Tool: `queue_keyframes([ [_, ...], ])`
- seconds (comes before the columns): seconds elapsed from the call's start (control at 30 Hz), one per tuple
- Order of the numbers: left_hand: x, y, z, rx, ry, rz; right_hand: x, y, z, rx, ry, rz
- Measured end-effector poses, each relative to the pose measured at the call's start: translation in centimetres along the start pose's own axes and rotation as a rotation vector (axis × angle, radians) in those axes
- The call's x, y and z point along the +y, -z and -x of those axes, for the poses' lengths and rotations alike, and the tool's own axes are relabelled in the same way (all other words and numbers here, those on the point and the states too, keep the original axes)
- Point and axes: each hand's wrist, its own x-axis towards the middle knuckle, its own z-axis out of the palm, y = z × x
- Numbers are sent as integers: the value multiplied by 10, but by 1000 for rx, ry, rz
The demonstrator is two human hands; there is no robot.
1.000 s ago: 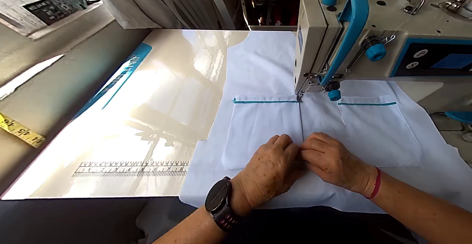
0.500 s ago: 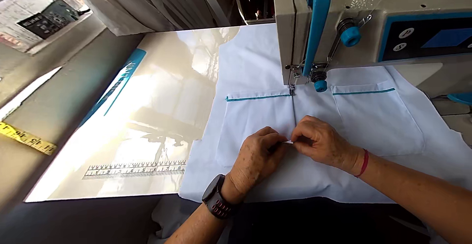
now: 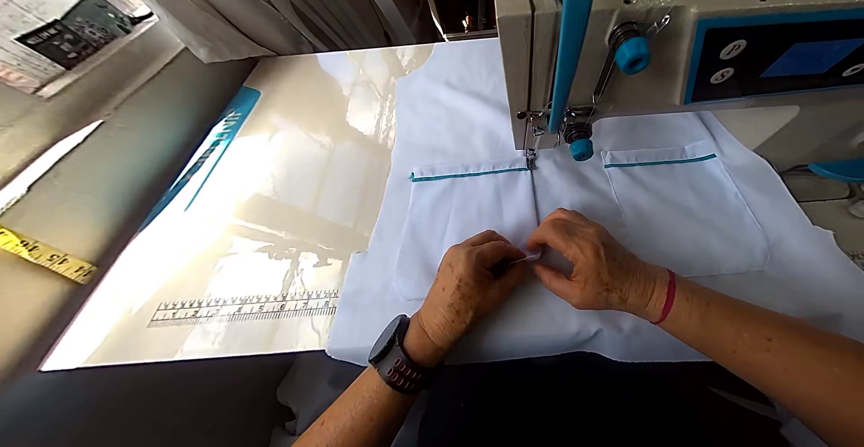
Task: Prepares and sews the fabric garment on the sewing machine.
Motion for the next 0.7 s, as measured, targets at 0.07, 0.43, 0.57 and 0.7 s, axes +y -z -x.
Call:
queue_keyframes([
  [0.07, -1, -2, 2, 21, -45, -42, -1, -3, 0, 7, 34, 76],
  [0.43, -3, 25, -5, -325, -500, -378, -13, 19, 28, -199, 269, 285],
  [0.57, -30, 35, -29, -436, -753, -198, -13, 24, 34, -203, 151, 189],
  [0.7, -48, 31, -21, -407, -735, -66, 3, 38, 18, -39, 86, 124],
])
